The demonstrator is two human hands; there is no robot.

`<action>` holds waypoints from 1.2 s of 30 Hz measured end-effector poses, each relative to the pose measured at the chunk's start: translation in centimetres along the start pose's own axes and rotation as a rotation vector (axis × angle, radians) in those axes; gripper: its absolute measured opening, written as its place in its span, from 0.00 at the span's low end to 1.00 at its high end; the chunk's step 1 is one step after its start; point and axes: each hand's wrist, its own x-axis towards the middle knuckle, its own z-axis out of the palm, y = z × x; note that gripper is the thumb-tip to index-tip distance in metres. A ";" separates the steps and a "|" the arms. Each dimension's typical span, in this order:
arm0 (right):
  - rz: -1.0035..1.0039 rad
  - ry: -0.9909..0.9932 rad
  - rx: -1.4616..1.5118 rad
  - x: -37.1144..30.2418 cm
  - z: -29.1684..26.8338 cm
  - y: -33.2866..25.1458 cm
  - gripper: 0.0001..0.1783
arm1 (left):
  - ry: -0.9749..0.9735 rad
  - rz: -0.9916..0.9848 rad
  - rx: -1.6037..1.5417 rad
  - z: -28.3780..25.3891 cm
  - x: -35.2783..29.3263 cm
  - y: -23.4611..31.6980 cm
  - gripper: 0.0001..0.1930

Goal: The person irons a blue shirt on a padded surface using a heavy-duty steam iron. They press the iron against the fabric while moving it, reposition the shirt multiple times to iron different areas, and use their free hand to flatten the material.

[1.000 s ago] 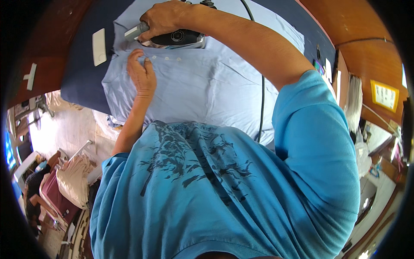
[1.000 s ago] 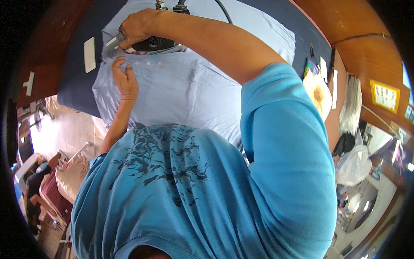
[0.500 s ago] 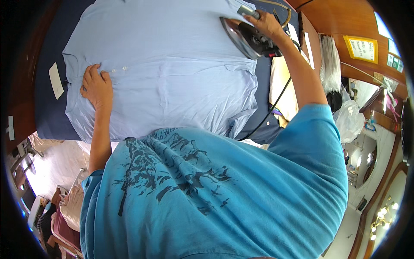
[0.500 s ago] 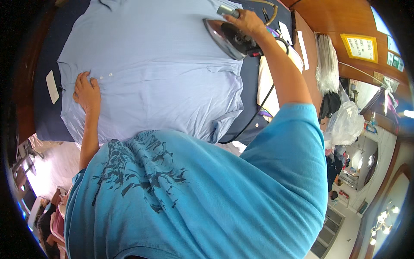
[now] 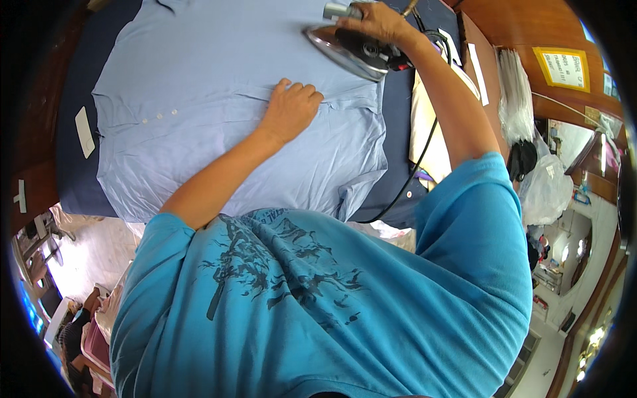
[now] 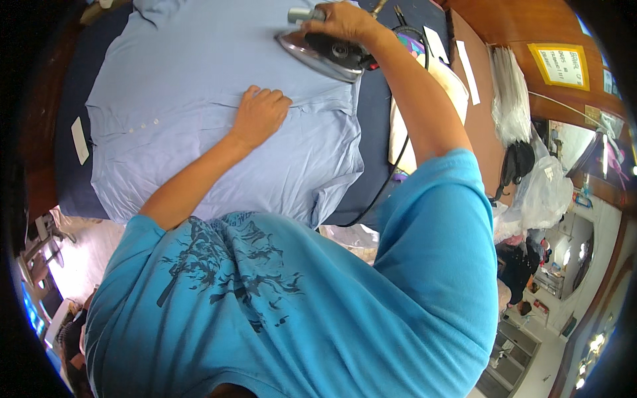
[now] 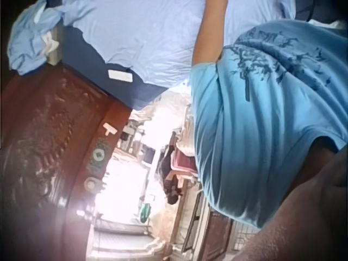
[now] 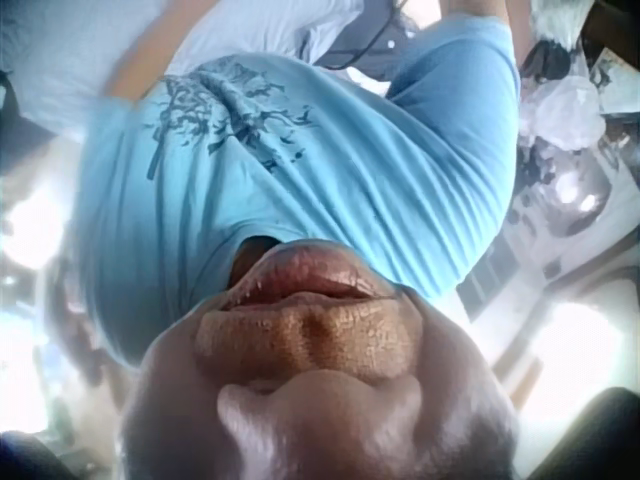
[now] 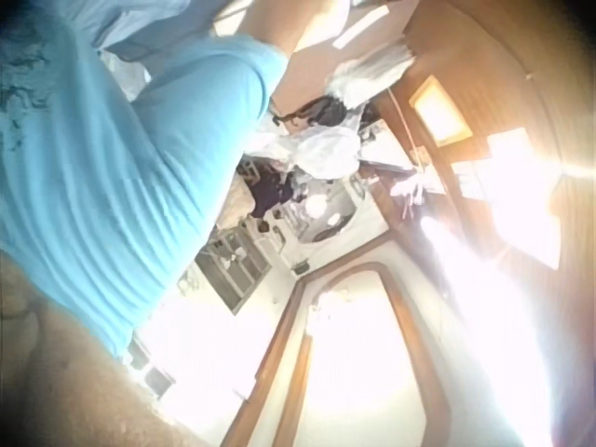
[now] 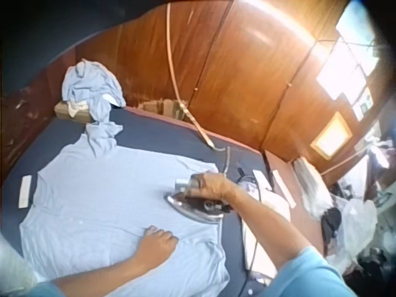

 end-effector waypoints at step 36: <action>0.350 0.237 0.053 5.6 -1.6 8.8 0.35 | 0.120 -1.031 0.454 -9.8 -16.6 -16.7 0.20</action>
